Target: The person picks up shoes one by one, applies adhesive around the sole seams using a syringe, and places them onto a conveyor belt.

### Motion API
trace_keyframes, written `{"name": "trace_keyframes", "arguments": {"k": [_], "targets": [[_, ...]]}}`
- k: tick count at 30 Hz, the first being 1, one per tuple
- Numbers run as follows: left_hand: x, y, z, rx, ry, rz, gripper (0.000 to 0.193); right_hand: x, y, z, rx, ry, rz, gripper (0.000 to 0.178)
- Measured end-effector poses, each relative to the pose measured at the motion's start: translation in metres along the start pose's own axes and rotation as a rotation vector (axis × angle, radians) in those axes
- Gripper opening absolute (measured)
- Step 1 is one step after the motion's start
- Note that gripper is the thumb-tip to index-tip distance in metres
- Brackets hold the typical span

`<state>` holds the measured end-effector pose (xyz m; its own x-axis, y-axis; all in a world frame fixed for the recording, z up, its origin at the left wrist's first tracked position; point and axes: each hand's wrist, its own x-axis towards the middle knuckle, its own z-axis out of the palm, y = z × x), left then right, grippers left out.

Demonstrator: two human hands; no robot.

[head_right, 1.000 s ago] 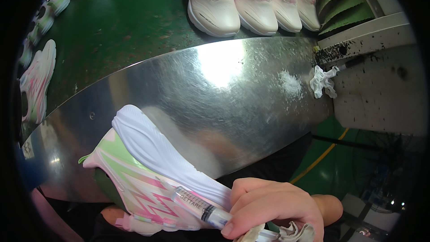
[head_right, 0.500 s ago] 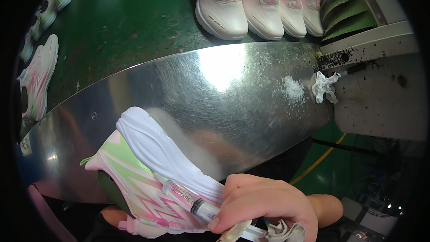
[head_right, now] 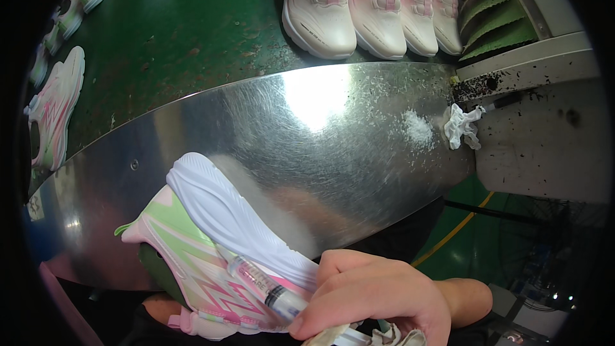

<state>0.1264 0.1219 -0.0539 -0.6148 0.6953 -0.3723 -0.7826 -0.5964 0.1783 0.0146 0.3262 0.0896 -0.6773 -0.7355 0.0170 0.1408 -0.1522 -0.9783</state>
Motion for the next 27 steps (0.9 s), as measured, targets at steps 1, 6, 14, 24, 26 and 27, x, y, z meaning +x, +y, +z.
{"name": "trace_keyframes", "arguments": {"k": [1, 6, 14, 24, 26, 27], "targets": [[0.0, 0.0, 0.001, 0.004, -0.002, -0.002, 0.059, -0.001, -0.001, 0.0, 0.004, 0.001, 0.003, 0.075], [0.001, -0.002, 0.001, 0.007, 0.0, -0.006, 0.059, -0.007, -0.004, -0.006, -0.021, -0.044, -0.016, 0.08], [0.002, -0.006, 0.007, 0.025, 0.001, -0.022, 0.06, -0.027, -0.017, -0.009, -0.004, -0.016, 0.075, 0.083], [0.009, -0.008, 0.013, 0.066, -0.002, -0.026, 0.061, -0.053, -0.027, -0.009, 0.08, 0.074, 0.144, 0.072], [0.01, -0.009, 0.014, 0.074, -0.003, -0.031, 0.061, -0.057, -0.03, -0.008, 0.076, 0.078, 0.144, 0.072], [0.01, -0.009, 0.014, 0.075, -0.008, -0.035, 0.061, -0.058, -0.031, -0.008, 0.073, 0.08, 0.155, 0.071]]}}
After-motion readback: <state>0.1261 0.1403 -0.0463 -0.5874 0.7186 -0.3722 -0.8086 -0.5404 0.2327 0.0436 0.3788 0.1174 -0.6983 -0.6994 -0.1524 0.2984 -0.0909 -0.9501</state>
